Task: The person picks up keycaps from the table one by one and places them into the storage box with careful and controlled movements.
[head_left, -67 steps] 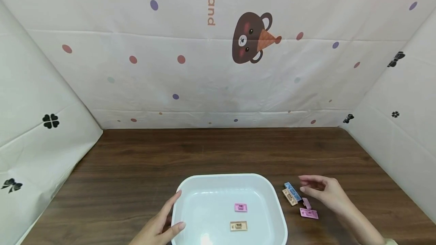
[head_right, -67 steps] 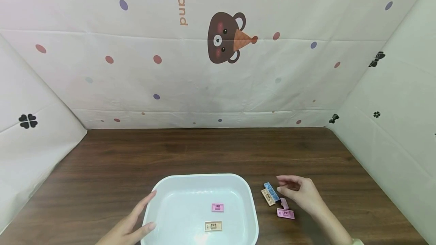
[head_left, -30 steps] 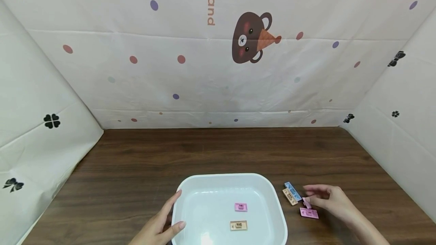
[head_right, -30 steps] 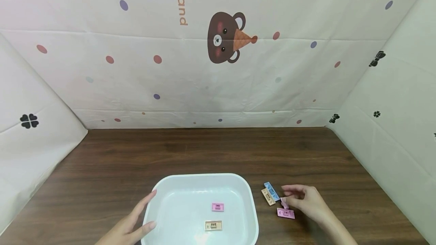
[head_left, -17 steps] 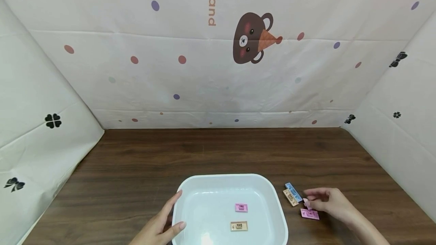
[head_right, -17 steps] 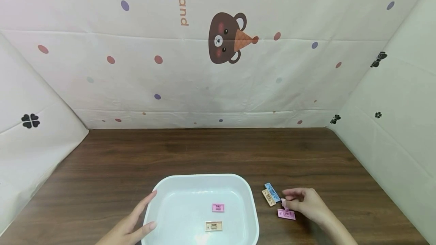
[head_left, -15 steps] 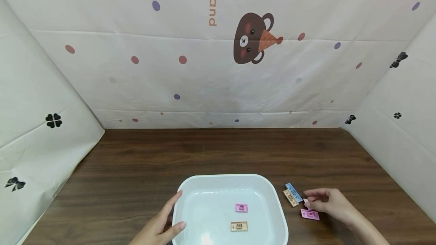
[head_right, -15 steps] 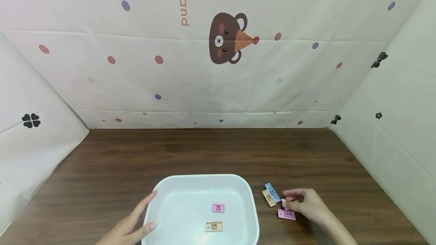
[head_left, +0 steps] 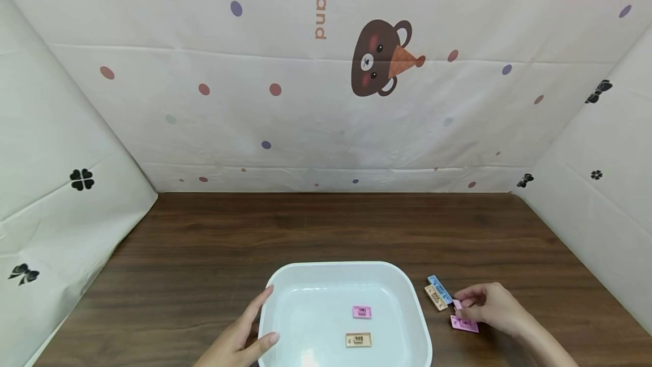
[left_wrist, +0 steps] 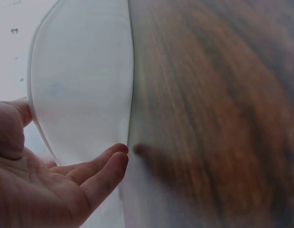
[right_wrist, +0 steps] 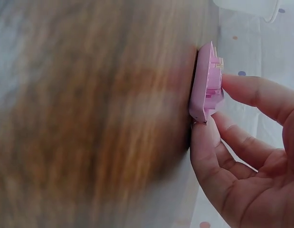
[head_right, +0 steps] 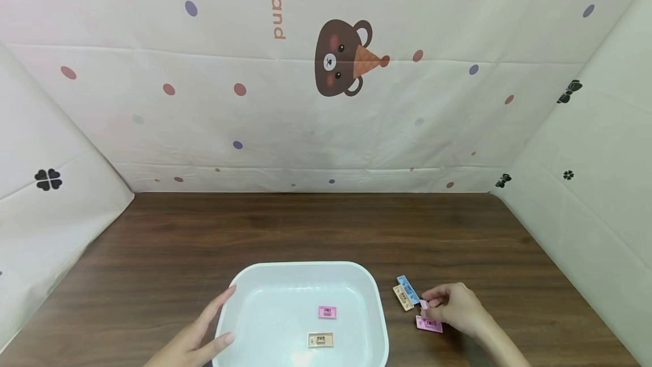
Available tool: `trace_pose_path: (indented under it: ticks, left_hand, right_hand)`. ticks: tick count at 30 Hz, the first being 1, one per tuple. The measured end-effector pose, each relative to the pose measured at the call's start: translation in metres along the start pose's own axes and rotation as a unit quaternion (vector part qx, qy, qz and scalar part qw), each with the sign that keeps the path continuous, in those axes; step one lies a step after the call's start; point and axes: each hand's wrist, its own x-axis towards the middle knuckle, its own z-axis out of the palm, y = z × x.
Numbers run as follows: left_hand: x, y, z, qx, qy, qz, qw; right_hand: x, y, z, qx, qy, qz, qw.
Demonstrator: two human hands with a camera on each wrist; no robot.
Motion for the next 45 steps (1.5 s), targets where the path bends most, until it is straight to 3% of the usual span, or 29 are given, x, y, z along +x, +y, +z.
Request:
trace_pose_path:
  ticks: [16, 24, 34, 45]
  left_hand:
    - [0.001, -0.003, 0.001, 0.01, 0.008, 0.026, 0.9996]
    - [0.001, -0.001, 0.001, 0.011, 0.009, 0.006, 0.9999]
    - [0.001, 0.0, 0.0, 0.014, 0.008, -0.001, 0.9999]
    - [0.001, -0.002, 0.0, 0.006, 0.004, 0.009, 0.9999]
  right_hand:
    - [0.001, -0.001, 0.0, 0.014, -0.003, 0.013, 1.0]
    - [-0.001, -0.004, -0.004, 0.053, -0.003, 0.005, 0.999]
    - [-0.001, -0.024, -0.004, 0.12, 0.007, -0.003, 0.993]
    - [0.0, -0.046, -0.002, 0.123, 0.014, -0.041, 0.992]
